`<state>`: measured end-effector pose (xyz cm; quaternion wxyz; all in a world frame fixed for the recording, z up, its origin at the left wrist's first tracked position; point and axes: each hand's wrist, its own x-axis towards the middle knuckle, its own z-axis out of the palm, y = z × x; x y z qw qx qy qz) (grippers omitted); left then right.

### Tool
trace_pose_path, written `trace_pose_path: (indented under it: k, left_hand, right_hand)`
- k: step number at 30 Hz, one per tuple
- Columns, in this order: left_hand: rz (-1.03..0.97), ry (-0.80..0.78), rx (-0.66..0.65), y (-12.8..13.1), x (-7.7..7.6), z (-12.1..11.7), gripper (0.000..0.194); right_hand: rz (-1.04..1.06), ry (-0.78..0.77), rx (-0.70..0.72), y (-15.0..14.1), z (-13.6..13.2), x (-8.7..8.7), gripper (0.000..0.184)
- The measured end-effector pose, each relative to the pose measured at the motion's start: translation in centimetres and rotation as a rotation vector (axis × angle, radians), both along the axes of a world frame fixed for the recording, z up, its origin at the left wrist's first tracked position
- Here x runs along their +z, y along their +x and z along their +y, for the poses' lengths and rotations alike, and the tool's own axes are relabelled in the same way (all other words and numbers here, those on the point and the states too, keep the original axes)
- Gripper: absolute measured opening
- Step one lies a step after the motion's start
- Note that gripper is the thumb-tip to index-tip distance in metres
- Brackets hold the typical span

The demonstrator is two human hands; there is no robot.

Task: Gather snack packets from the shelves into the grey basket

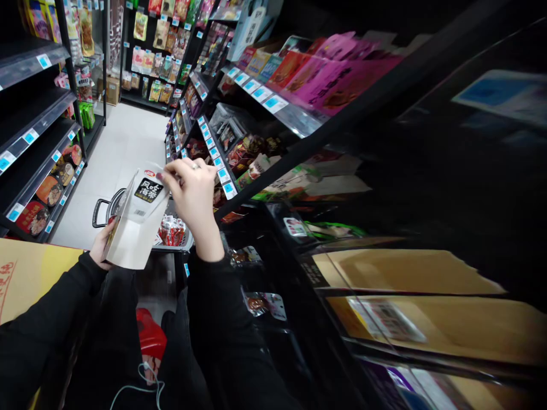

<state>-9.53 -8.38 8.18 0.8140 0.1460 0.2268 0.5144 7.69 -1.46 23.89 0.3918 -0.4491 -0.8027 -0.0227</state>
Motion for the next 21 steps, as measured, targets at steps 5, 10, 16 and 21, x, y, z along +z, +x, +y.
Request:
trace_pose_path:
  k: [5,10,16,21]
  left_hand:
    - [0.004,-0.074,0.071,0.1,0.5,0.2,0.066]
    - [-0.019,-0.138,0.139,0.1,-0.1,0.5,0.059]
    - [-0.013,-0.011,0.219,0.3,0.6,0.4,0.050]
    - [0.004,-0.128,0.152,0.1,1.6,0.2,0.046]
  right_hand:
    - [0.204,-0.106,0.199,0.1,1.5,1.5,0.018]
    - [0.594,0.017,0.167,1.6,0.1,2.6,0.024]
    - [0.696,-0.115,0.212,2.6,-1.9,3.7,0.019]
    - [0.991,-0.365,0.467,2.6,-1.4,2.2,0.017]
